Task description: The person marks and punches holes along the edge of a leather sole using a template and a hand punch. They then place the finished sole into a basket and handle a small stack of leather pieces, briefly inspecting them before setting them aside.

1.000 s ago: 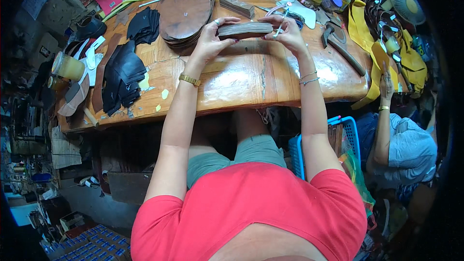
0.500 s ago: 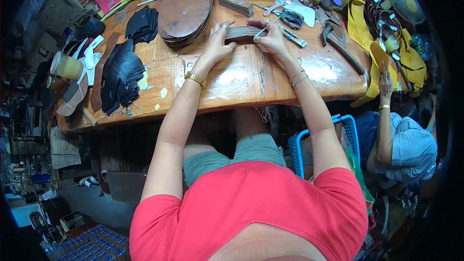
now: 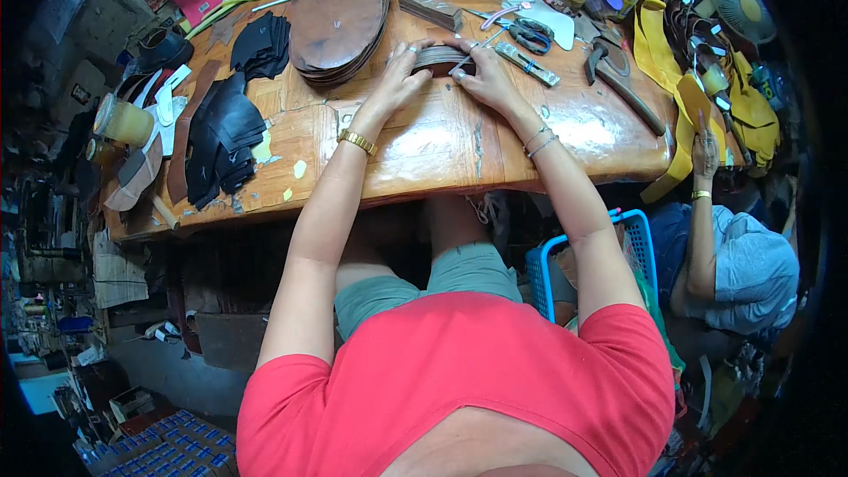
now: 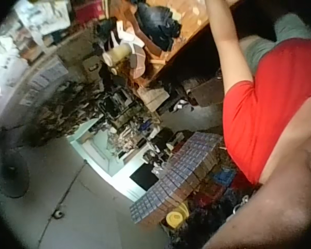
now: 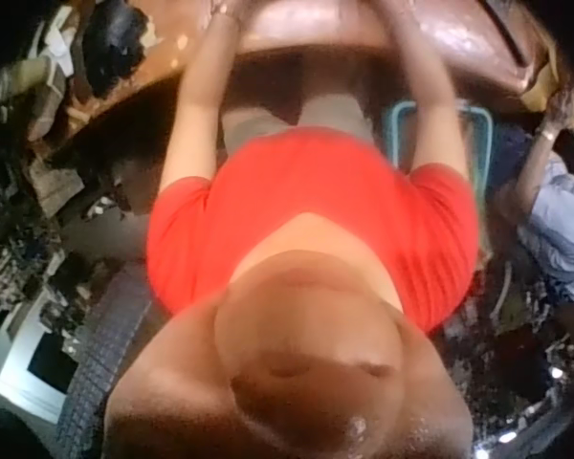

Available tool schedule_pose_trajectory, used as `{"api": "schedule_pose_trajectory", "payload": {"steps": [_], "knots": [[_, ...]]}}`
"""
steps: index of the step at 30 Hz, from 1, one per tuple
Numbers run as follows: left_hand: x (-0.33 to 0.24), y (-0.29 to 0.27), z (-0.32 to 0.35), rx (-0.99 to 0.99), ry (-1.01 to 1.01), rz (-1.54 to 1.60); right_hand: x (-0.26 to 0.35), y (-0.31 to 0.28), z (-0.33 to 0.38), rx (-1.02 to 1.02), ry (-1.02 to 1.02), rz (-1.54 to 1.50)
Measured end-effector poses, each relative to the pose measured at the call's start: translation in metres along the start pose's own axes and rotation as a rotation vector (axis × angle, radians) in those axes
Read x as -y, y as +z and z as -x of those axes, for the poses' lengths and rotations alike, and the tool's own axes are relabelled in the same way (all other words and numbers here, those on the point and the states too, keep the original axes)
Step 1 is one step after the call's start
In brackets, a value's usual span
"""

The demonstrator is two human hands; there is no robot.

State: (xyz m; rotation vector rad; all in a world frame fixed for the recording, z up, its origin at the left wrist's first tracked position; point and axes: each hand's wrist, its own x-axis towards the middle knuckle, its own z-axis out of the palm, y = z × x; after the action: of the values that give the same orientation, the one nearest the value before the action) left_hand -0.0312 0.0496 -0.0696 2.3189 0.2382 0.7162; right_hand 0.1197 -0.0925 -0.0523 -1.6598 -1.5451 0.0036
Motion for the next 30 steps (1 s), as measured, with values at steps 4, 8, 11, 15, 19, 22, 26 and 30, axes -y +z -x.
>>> {"api": "schedule_pose_trajectory", "payload": {"steps": [4,8,11,15,19,22,26,30], "knots": [[-0.007,-0.003,-0.004,-0.071,-0.018,0.131,-0.008,-0.002,-0.003,-0.013,0.090,-0.254],[-0.011,-0.004,-0.012,-0.241,-0.007,0.331,-0.004,-0.026,-0.018,0.066,0.259,-0.686],[-0.003,0.005,-0.015,-0.288,0.077,0.231,-0.011,-0.056,-0.039,0.012,0.308,-0.738],[-0.019,0.010,-0.012,-0.213,0.077,0.051,-0.034,-0.095,-0.082,-0.082,0.430,-0.662],[-0.013,0.016,-0.011,-0.102,0.040,-0.023,-0.084,-0.089,-0.121,-0.161,0.642,-0.861],[-0.009,0.014,-0.010,-0.071,0.024,-0.072,-0.117,-0.062,-0.148,-0.148,0.705,-0.901],[-0.011,0.013,-0.010,-0.050,0.001,-0.103,-0.138,-0.037,-0.168,-0.132,0.673,-1.011],[-0.011,0.014,-0.010,-0.023,-0.006,-0.080,-0.141,-0.012,-0.167,-0.136,0.688,-0.536]]}}
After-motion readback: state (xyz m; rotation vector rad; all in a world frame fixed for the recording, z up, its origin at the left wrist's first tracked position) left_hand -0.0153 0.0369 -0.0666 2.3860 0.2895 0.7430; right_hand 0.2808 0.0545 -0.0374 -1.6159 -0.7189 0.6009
